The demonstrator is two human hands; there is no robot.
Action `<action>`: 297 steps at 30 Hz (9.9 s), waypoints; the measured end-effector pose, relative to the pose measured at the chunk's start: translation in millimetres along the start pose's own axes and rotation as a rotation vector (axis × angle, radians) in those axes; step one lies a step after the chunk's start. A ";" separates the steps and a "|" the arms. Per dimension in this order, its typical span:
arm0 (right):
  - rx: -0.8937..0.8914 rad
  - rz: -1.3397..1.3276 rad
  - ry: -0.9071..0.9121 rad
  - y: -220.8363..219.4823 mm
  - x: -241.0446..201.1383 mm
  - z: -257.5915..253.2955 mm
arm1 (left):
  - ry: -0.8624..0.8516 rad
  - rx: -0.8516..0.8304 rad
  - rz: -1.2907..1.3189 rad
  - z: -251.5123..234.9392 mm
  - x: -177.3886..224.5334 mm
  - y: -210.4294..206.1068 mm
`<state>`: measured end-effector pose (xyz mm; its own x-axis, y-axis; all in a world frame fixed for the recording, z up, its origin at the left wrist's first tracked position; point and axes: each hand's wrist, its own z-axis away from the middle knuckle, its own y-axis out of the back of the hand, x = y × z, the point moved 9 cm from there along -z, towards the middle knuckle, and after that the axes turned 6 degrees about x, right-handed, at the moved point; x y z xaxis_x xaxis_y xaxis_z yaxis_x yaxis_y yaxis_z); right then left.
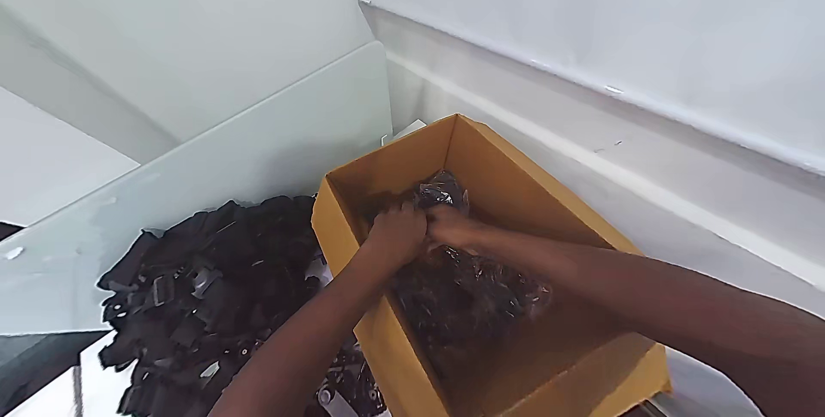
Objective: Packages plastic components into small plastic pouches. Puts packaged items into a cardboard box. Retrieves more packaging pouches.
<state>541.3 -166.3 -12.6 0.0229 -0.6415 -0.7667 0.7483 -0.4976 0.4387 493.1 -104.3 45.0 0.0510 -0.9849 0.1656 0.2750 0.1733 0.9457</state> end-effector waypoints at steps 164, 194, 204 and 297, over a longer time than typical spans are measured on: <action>-0.028 0.056 0.806 -442.5 -156.9 225.5 | 0.831 1.605 2.112 547.8 -248.5 -242.4; 0.004 0.277 1.111 -432.4 -164.9 229.2 | 0.921 1.700 1.866 570.3 -259.2 -242.1; -0.021 0.045 0.983 -424.1 -157.2 222.3 | 0.870 1.814 1.889 575.3 -258.3 -232.5; 0.054 0.325 1.197 -426.4 -150.3 244.9 | 0.951 1.681 1.859 562.0 -251.8 -230.5</action>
<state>56.5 -0.7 30.3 0.8135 0.1826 -0.5522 0.5675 -0.4567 0.6850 -122.7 102.3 -57.5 -0.4466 0.2730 0.8521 -0.8906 -0.2274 -0.3939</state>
